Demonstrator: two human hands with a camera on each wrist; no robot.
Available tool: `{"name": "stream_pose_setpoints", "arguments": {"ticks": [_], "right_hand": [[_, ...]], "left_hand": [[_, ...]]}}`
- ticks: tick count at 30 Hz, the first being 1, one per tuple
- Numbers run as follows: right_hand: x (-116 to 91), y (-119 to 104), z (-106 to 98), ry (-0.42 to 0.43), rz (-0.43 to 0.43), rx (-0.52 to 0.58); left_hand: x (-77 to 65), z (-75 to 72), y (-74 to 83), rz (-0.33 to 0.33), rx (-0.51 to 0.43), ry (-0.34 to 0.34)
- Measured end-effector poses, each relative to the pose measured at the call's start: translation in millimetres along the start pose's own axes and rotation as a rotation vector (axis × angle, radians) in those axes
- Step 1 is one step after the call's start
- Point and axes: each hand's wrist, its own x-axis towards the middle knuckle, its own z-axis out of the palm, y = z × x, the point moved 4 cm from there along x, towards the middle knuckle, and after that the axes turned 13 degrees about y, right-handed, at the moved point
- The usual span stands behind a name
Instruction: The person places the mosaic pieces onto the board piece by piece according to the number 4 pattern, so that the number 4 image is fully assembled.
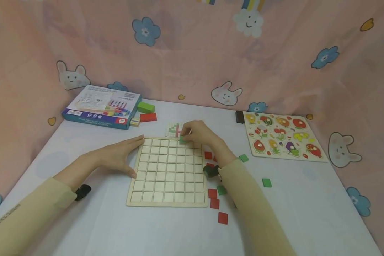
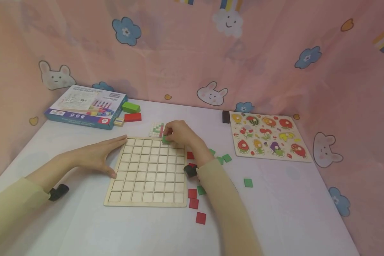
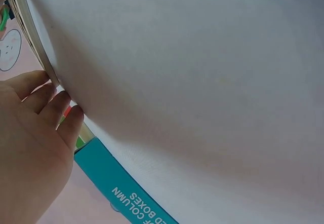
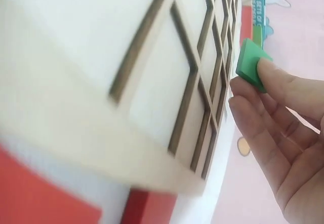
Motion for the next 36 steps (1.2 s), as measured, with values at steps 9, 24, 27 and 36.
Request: {"name": "stream_pose_setpoints", "arguments": {"ticks": [9,24,27,36], "right_hand": [[1,-6,9,-0.007,0.018,-0.039],[0,-5,14,-0.015,0.011,-0.086],[0,-5,12,-0.011,0.012,-0.109],[-17,12,-29,0.017,-0.026,-0.156]], "left_hand": [[2.2,2.4,-2.7,0.007,0.017,0.004],[-0.1,-1.9,0.7,0.017,0.017,-0.001],[0.1,-1.6,-0.3,0.013,0.019,-0.002],[1.9,2.4,-1.8,0.011,0.012,-0.001]]}}
